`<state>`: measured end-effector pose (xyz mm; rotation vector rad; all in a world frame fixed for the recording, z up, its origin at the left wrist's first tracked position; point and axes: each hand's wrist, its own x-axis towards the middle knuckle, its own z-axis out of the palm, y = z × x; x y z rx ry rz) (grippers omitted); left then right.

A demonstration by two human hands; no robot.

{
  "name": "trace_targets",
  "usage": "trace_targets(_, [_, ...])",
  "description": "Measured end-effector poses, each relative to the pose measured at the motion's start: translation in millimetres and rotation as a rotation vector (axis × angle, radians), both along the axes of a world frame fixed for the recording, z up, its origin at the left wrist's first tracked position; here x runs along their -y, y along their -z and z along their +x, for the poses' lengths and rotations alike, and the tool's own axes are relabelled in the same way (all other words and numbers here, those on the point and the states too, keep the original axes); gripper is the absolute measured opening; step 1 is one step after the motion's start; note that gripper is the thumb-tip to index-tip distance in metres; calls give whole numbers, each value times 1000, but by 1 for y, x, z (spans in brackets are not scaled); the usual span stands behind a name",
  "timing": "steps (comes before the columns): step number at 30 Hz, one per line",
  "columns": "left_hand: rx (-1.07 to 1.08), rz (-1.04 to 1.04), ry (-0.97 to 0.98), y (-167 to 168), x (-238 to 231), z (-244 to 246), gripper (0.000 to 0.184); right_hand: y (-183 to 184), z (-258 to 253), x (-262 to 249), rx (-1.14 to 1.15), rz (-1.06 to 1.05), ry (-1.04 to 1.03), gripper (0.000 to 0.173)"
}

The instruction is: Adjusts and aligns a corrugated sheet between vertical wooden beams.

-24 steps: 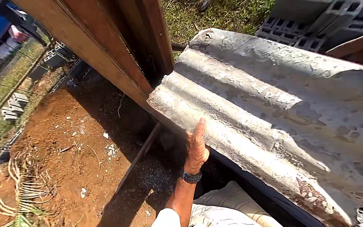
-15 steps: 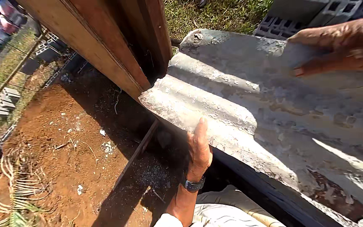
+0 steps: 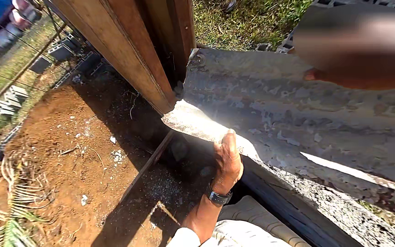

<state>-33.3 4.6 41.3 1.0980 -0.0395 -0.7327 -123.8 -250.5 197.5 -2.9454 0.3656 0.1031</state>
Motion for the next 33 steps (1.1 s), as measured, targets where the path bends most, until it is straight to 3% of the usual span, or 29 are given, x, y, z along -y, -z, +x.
trace_targets(8, [60,38,-6,-2,9,3,20,-8,24,-11,-49,-117,0,32])
trace_targets(17, [78,-2,23,-15,31,15,24,-18,57,2,-48,-108,44,45])
trace_targets(29, [565,482,62,-11,51,22,31,-3,58,8,-33,-177,87,40])
trace_targets(33, [662,551,35,-10,56,25,34,5,59,12,-46,-152,129,41])
